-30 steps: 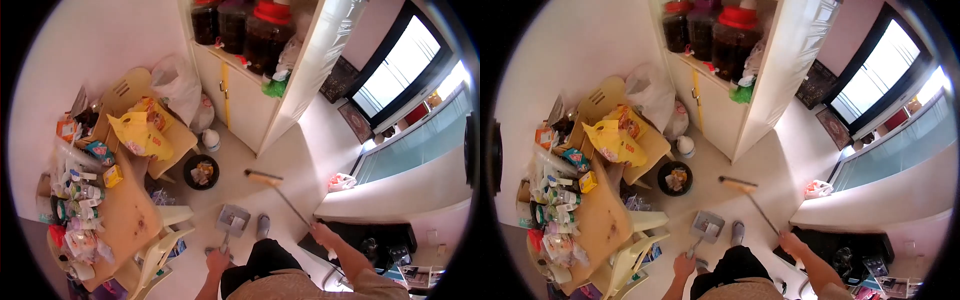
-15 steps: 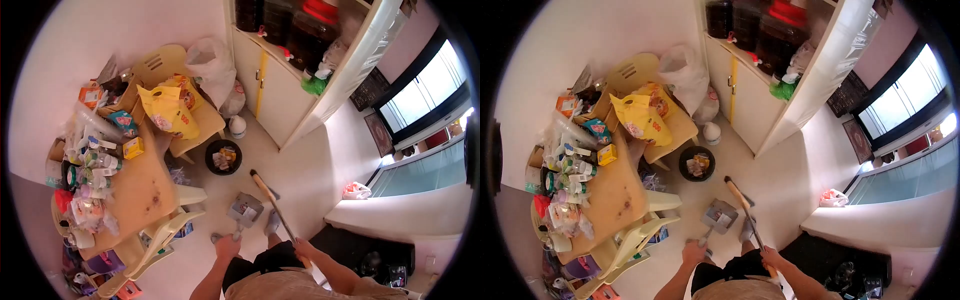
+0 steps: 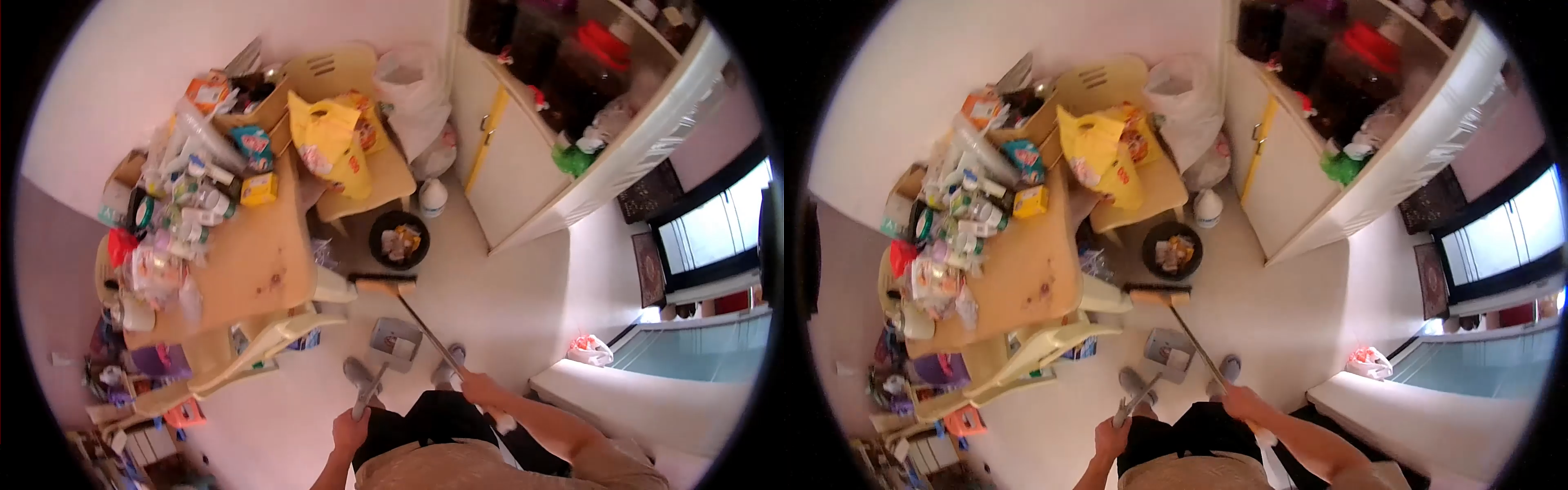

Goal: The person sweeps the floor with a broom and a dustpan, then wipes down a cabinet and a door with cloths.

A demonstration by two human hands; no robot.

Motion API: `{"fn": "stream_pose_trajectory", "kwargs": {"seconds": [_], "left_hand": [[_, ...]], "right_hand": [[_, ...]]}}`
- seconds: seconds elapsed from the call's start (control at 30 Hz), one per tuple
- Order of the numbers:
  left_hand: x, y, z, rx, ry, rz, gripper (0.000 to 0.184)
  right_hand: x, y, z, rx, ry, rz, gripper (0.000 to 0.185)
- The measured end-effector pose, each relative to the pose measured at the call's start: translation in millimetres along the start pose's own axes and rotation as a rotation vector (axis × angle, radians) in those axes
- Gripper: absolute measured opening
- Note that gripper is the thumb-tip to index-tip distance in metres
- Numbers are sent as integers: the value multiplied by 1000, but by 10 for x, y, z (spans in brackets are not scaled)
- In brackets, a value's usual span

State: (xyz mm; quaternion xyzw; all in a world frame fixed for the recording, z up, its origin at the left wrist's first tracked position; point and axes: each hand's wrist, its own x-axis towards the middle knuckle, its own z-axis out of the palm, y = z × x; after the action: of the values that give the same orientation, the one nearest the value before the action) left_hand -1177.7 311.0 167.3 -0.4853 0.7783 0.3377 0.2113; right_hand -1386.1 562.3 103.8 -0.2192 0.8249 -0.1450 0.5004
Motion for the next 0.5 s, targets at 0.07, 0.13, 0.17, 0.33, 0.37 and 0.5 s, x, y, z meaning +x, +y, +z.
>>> {"fn": "stream_pose_trajectory", "kwargs": {"seconds": [0.07, 0.13, 0.17, 0.33, 0.37, 0.5], "left_hand": [[-115, -25, 31, -5, 14, -5, 44], [-169, -167, 150, -31, 29, -63, 45], [-184, -228, 177, -17, 40, -42, 45], [-115, -443, 66, -79, 54, -89, 45], [-78, -570, 82, -84, 79, -91, 45], [-72, -968, -3, -104, 80, -53, 44]], "right_hand": [[503, 46, 299, -35, -30, 2, 71], [710, -22, 479, -42, -17, 9, 75], [662, 23, 557, -42, -15, 4, 75], [-3, 354, 391, -216, -169, 105, 69], [-98, 239, 274, -221, -165, 112, 69], [-290, -169, 184, -414, -146, 20, 67]]}}
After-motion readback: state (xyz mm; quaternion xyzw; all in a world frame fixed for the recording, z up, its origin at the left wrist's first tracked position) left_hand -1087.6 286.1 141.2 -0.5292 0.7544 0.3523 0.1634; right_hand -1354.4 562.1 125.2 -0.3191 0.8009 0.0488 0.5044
